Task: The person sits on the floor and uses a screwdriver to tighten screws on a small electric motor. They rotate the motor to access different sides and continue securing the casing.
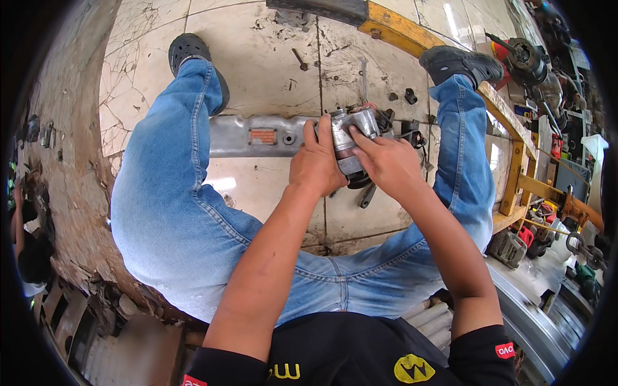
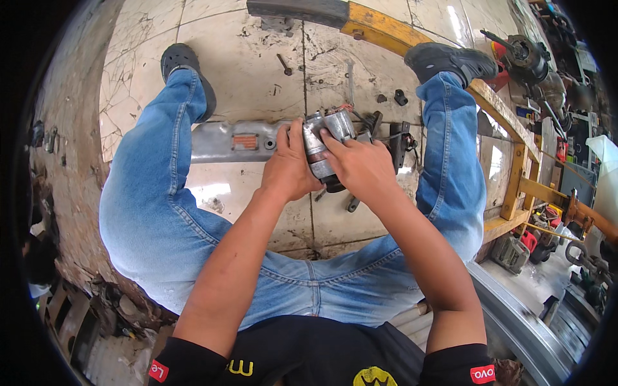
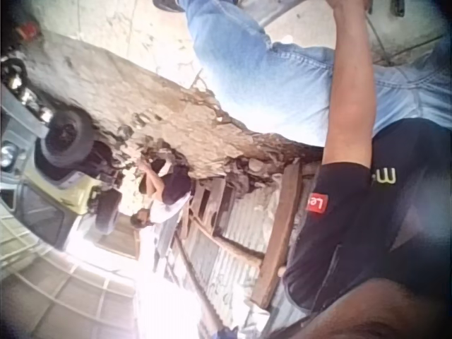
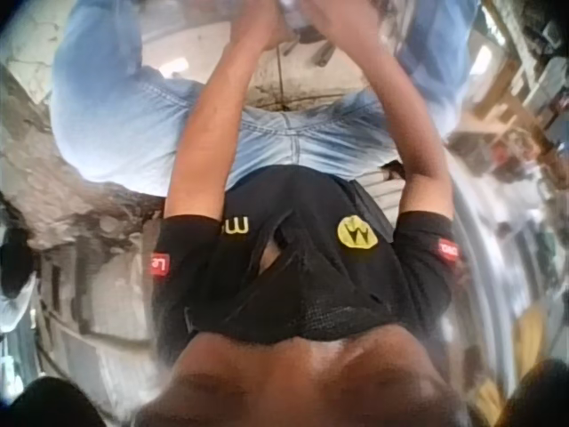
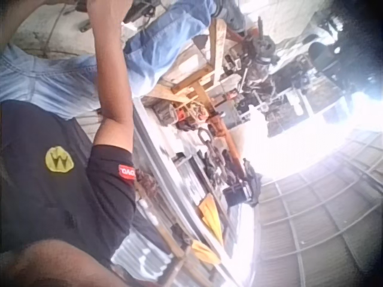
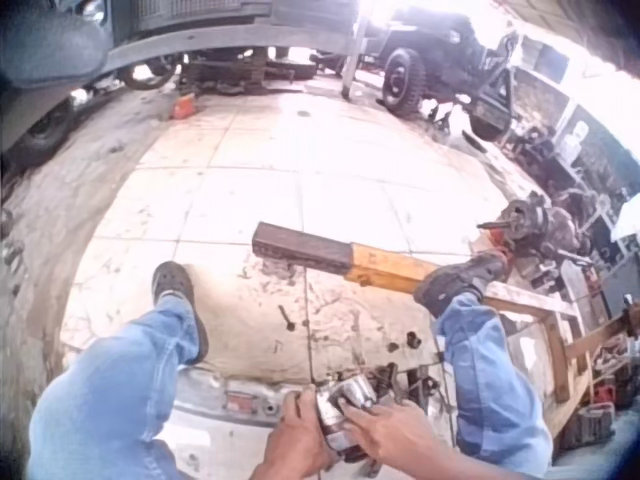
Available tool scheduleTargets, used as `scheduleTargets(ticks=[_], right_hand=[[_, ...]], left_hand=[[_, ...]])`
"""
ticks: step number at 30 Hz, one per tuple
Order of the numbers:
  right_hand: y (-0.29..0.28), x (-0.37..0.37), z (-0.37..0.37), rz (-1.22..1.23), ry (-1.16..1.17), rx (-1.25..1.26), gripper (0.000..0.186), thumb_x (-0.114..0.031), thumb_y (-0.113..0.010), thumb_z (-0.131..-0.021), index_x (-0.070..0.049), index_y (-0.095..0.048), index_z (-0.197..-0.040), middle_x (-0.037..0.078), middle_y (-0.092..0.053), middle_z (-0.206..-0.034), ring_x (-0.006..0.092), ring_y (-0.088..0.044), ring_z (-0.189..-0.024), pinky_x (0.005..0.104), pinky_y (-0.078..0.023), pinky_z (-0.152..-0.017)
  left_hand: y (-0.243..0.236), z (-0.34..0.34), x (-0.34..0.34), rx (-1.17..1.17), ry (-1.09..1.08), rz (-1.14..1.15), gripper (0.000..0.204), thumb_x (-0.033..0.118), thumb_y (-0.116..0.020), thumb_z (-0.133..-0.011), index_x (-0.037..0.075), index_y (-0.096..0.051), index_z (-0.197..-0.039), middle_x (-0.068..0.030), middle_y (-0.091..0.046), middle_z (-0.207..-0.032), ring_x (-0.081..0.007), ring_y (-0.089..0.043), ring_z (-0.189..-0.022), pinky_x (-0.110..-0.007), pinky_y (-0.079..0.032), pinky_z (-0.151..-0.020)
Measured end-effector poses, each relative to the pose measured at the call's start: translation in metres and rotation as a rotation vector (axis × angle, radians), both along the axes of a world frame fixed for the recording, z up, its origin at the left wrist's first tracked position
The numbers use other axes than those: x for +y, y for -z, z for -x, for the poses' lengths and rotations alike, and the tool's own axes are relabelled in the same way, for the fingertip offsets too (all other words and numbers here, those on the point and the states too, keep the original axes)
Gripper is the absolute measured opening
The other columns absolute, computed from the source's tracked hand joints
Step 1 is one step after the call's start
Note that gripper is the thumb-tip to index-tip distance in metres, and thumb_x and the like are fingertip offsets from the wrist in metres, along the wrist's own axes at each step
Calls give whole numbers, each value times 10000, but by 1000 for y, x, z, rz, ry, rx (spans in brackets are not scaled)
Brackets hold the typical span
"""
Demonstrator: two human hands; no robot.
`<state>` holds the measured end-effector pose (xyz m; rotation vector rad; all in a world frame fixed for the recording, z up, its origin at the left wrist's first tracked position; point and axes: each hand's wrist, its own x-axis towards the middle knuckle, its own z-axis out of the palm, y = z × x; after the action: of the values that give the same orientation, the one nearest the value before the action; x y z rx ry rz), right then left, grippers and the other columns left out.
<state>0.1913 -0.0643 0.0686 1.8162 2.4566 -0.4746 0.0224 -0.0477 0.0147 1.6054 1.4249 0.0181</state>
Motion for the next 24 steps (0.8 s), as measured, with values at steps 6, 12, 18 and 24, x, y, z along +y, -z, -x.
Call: scheduleTargets(ticks=[6,12,18,24], right_hand=[[4,17,11,-48,50,-5,372,-316,-574,-984,-169,-644,-1318,72,-702,-785,296,-681,-713,457,-477,-674],[7,27,-3,-136,252,80,398,-317,-577,-984,-158,-622,-1346,111,-686,-767,305,-683,-711,405,-504,-654],[-5,7,-2,-79,-14,55,387,-315,-599,-974,-194,-634,-1340,85,-668,-713,292,-665,-643,402,-472,-591],[14,22,17,-158,29,45,365,-315,-602,-966,-173,-661,-1297,77,-672,-680,284,-661,-610,420,-463,-584]], left_hand=[[-7,-2,4,19,5,21,1347,258,-958,-520,120,-75,-1528,-226,-248,-1500,-432,-562,-1228,-456,-559,-951],[-13,0,7,21,15,58,1348,264,-961,-519,126,-77,-1527,-218,-257,-1489,-427,-556,-1235,-453,-555,-961],[-5,0,4,26,5,36,1366,255,-964,-523,127,-49,-1530,-216,-259,-1487,-430,-554,-1234,-457,-556,-957],[-7,0,4,18,20,49,1377,245,-962,-533,128,-20,-1531,-227,-261,-1485,-438,-553,-1230,-467,-557,-948]])
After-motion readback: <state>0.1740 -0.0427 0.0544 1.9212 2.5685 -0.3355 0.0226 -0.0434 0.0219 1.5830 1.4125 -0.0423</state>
